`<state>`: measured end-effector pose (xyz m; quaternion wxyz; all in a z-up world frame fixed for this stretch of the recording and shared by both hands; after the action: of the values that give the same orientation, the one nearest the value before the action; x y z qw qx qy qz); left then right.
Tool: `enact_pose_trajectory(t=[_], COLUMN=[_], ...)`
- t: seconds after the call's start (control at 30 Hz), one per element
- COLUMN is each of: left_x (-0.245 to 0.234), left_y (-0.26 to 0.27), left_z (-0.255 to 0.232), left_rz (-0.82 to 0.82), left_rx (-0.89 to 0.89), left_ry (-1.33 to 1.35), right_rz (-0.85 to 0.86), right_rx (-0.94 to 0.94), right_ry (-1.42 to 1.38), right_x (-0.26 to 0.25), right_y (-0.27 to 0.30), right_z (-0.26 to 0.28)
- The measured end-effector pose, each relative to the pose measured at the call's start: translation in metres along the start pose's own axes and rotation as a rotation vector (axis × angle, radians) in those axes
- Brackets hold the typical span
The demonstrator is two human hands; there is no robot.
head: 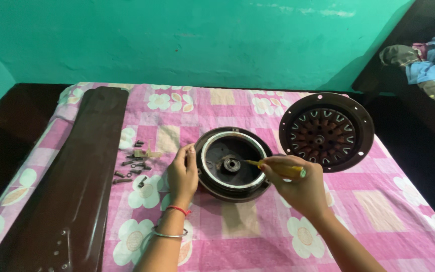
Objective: The person disassembles a ceiling fan motor housing on a bed, removes the central shaft, and inspects the internal components. They then reassemble the housing and secure it with screws using a screwdriver.
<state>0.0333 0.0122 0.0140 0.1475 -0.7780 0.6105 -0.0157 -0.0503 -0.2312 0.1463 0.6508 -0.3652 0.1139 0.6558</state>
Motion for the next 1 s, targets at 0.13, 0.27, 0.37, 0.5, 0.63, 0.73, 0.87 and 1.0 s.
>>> enact_pose_trajectory(t=[0.13, 0.27, 0.37, 0.5, 0.63, 0.73, 0.87, 1.0], left_x=[0.000, 0.001, 0.001, 0.000, 0.000, -0.001, -0.004, -0.014], left_y=[0.000, 0.000, 0.000, 0.001, 0.001, 0.001, 0.002, 0.004], left_z=[0.001, 0.003, 0.005, 0.004, 0.007, 0.004, -0.006, -0.022], left_rz=[-0.026, -0.013, -0.010, -0.026, -0.002, -0.024, -0.063, -0.075], left_rx=[0.065, 0.042, 0.012, 0.046, 0.008, 0.060, 0.154, 0.251], left_ry=[-0.025, -0.012, -0.001, -0.046, -0.020, -0.033, -0.046, -0.009], right_rz=[0.077, 0.068, 0.001, 0.031, 0.007, -0.114, -0.158, -0.120], right_rx=[0.089, 0.186, 0.300, 0.366, 0.342, 0.352, 0.332, 0.312], right_ry=[-0.235, -0.405, -0.514, -0.529, -0.532, -0.653, -1.063, -1.320], right_x=[-0.009, -0.011, -0.009, -0.015, -0.020, -0.021, -0.004, 0.019], right_y=[-0.007, -0.026, -0.041, -0.058, -0.056, -0.042, -0.034, -0.030], right_z=[-0.032, -0.052, -0.057, -0.055, -0.056, -0.073, -0.107, -0.130])
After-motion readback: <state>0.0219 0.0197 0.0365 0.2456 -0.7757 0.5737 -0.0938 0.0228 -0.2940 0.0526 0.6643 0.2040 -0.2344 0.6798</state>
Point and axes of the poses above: each hand's wrist, its own y-axis away from the middle knuckle, its own x-axis out of the palm, z = x × y, the point moved 4 cm from there along -y, towards the middle knuckle, and after that the axes turned 9 degrees about z, right-handed, at the moved point
